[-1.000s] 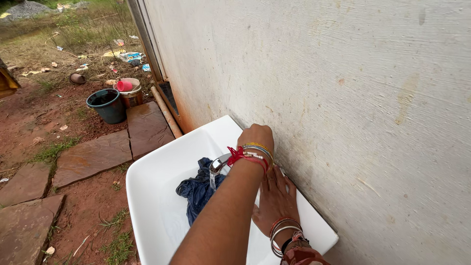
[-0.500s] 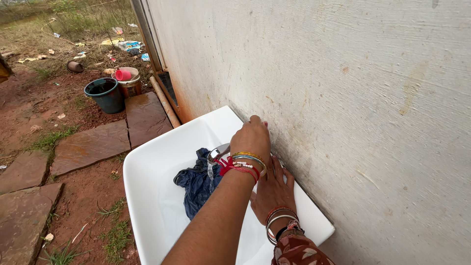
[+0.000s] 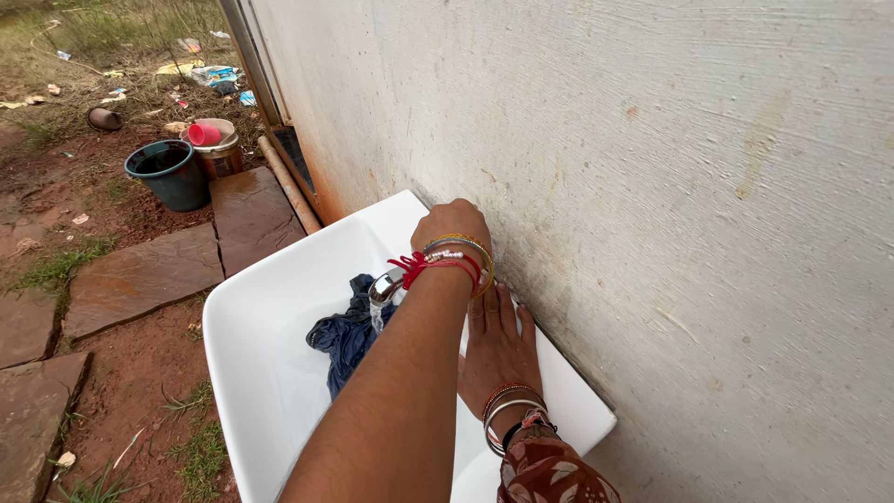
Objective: The person rinses a dark cloth under a running faucet in an outdoor sink and then unscrews the aerator from the faucet by hand to inspect it.
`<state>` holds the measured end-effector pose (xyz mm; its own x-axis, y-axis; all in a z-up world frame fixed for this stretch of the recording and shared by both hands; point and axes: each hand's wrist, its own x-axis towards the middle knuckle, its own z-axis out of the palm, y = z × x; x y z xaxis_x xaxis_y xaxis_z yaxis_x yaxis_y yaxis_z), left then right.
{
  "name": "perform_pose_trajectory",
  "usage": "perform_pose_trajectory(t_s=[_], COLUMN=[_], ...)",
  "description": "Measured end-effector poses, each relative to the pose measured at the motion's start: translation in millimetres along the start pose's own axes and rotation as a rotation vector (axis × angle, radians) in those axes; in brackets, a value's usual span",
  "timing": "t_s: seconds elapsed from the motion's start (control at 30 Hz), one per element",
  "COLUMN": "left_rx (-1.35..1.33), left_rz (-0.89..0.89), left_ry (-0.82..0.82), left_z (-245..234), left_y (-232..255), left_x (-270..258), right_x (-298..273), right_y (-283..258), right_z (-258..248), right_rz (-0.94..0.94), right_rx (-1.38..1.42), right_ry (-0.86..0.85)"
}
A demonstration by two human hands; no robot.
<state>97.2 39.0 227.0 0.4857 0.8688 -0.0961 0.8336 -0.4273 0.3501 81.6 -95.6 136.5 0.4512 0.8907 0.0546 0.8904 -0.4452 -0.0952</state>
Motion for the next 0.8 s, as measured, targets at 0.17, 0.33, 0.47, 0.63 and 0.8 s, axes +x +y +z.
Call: perform_pose_trajectory(t_s=[0.17, 0.33, 0.47, 0.63, 0.8], left_rx=[-0.097, -0.029, 0.066, 0.131, 0.306], left_rz=[0.031, 0.231, 0.276, 0.179, 0.043], left_ry=[0.159, 0.305, 0.294, 0.162, -0.062], left_z=[17, 24, 21, 17, -5], left_y=[-6, -24, -26, -12, 17], left_x=[-12, -45, -51, -26, -6], right_x=[0, -3, -3, -1, 3], right_y=[2, 1, 1, 2, 6], right_z=[1, -5, -6, 0, 5], right_rz=[0.008, -0.007, -0.002, -0.010, -0.009], right_rx=[-0.041, -0.075, -0.074, -0.079, -0.005], right_ry=[-0.028, -0.050, -0.053, -0.028, -0.022])
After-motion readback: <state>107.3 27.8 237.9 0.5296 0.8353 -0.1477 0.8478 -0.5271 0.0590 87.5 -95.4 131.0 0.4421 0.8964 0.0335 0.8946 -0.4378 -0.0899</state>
